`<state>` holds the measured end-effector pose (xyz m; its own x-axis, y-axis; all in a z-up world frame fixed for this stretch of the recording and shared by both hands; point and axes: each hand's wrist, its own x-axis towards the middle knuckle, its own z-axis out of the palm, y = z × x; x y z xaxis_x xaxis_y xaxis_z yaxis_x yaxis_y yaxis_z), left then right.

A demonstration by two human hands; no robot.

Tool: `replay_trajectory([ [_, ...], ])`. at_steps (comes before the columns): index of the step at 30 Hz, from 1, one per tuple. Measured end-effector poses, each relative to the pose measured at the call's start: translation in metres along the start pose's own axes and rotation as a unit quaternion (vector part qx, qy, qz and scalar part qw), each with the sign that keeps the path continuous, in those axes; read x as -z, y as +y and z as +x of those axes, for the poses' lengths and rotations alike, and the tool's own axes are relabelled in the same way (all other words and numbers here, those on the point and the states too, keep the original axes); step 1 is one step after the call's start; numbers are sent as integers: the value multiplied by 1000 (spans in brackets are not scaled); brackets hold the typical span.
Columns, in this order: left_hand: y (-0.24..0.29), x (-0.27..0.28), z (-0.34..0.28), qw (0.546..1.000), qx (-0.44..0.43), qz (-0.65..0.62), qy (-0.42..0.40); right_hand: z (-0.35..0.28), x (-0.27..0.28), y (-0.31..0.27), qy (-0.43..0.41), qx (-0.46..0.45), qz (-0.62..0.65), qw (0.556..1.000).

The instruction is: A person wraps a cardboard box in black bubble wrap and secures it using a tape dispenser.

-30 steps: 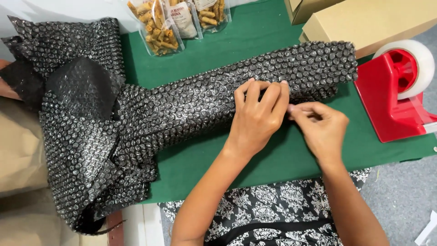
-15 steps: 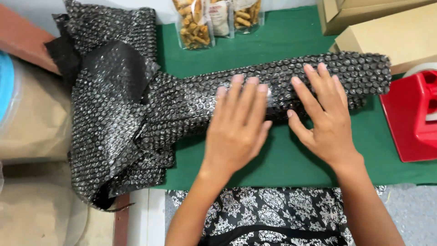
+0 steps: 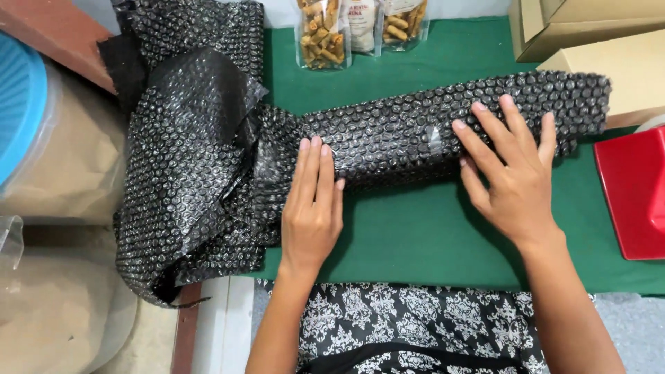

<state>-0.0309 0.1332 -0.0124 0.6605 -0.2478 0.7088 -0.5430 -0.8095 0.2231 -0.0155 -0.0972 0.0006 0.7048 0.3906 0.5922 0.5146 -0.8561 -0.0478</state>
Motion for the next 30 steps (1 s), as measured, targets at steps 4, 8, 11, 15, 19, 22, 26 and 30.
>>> replay_trajectory([
  [4,9,-13,-6,1000,19,-4,2,1,-10,5,22,-16,-12,1000],
  [8,17,-9,-5,999,-9,30,12,6,-14,-2,46,-67,-8,997],
  [11,11,-9,-4,999,-24,31,31,10,-16,-18,52,-45,20,997],
  [15,6,1,-1,995,-64,40,64,17,-22,-53,5,92,56,994],
  [19,2,2,-5,994,-63,36,87,22,-29,-72,22,106,64,992],
  [22,2,1,-7,991,-64,22,118,22,-28,-78,55,93,88,990],
  [26,0,-9,-1,980,-47,-19,192,29,-34,-86,121,78,97,985],
  [30,1,-6,4,970,-42,68,231,31,-41,-88,182,79,120,973],
])
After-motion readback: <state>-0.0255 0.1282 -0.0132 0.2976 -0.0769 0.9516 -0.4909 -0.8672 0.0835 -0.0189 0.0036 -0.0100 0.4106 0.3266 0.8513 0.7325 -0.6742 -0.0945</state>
